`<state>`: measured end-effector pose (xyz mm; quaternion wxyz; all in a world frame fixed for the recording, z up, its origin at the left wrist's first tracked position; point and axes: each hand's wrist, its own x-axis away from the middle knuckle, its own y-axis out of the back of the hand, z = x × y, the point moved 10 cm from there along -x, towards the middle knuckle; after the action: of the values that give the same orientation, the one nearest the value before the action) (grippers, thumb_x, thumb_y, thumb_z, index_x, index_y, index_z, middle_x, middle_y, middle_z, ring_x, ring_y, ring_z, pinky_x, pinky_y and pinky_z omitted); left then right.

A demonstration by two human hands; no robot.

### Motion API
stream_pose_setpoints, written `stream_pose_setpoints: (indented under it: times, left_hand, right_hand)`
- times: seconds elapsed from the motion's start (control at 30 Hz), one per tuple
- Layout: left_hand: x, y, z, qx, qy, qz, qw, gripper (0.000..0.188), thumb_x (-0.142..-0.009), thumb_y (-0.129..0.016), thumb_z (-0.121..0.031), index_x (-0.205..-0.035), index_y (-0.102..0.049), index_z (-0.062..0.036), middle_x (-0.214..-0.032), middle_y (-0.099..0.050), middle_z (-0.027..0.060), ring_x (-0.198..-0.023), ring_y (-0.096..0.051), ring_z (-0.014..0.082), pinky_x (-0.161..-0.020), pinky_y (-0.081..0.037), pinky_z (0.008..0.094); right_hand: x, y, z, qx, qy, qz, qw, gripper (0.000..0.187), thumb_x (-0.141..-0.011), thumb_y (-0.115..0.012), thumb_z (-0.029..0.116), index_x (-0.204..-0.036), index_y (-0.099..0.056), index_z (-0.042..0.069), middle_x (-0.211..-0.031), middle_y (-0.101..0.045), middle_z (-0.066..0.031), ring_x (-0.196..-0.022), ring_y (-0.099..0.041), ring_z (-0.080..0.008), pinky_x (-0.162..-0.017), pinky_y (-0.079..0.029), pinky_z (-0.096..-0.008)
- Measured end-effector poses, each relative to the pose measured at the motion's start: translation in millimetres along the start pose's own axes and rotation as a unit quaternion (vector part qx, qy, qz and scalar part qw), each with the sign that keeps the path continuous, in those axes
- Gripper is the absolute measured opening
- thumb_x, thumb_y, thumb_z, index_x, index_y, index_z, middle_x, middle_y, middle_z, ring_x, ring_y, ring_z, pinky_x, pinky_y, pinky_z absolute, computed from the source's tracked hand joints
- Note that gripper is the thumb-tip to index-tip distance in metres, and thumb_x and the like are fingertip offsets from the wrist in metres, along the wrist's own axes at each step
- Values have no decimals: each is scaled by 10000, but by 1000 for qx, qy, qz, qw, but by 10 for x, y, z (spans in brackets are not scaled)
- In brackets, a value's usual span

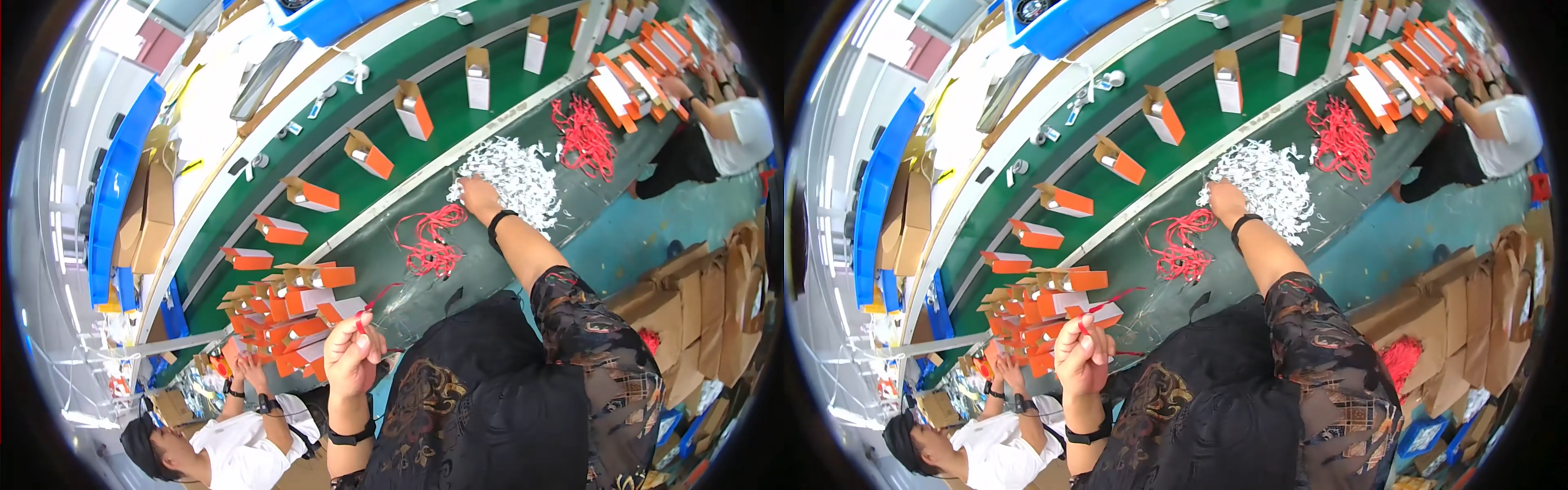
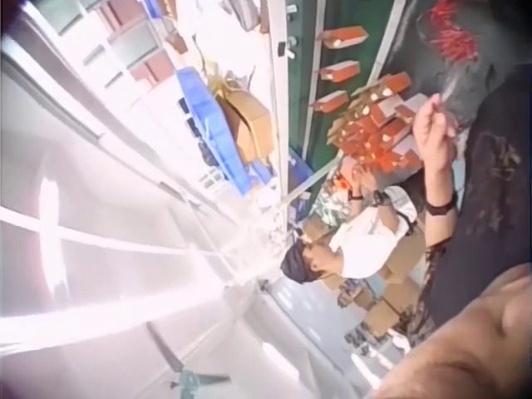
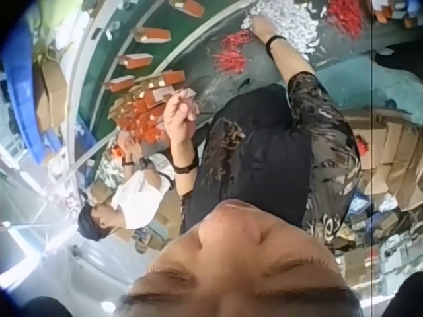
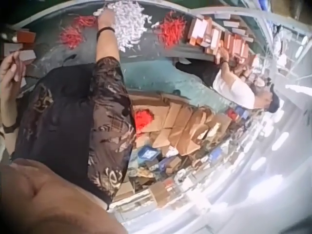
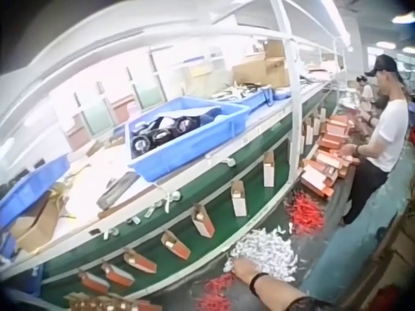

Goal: The person picks up a red lanyard and a white plastic clip, joins them together by hand, and places the assembled lanyard into an orange box. This process is repeated multiple times with additional lanyards, clips, and boxes.

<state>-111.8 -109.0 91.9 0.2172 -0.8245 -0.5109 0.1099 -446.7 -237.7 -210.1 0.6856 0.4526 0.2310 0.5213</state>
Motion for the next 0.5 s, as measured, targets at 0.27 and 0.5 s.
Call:
stream_pose_setpoints:
  times: [0.27,0.5]
  left_hand:
    - [-62,-38,-276,-46,-33,8,998,368,-907,-560,-65,-1267,-596,0,-615,-510,0,-538,-457,99,-577,-407,284]
    - [-126,-364,-343,-74,48,126,988,357,-873,-571,-72,-1204,-618,53,-588,-519,2,-489,-458,99,-562,-389,291]
  right_hand:
    - [42,201,78,-80,95,-36,992,278,-861,-571,134,-1128,-632,91,-946,-623,-164,-869,-661,-355,-764,-530,-454]
    - [361,748,7,-518,-65,30,852,231,-847,-552,53,-1068,-620,44,-722,-560,4,-609,-539,-107,-564,-455,-259]
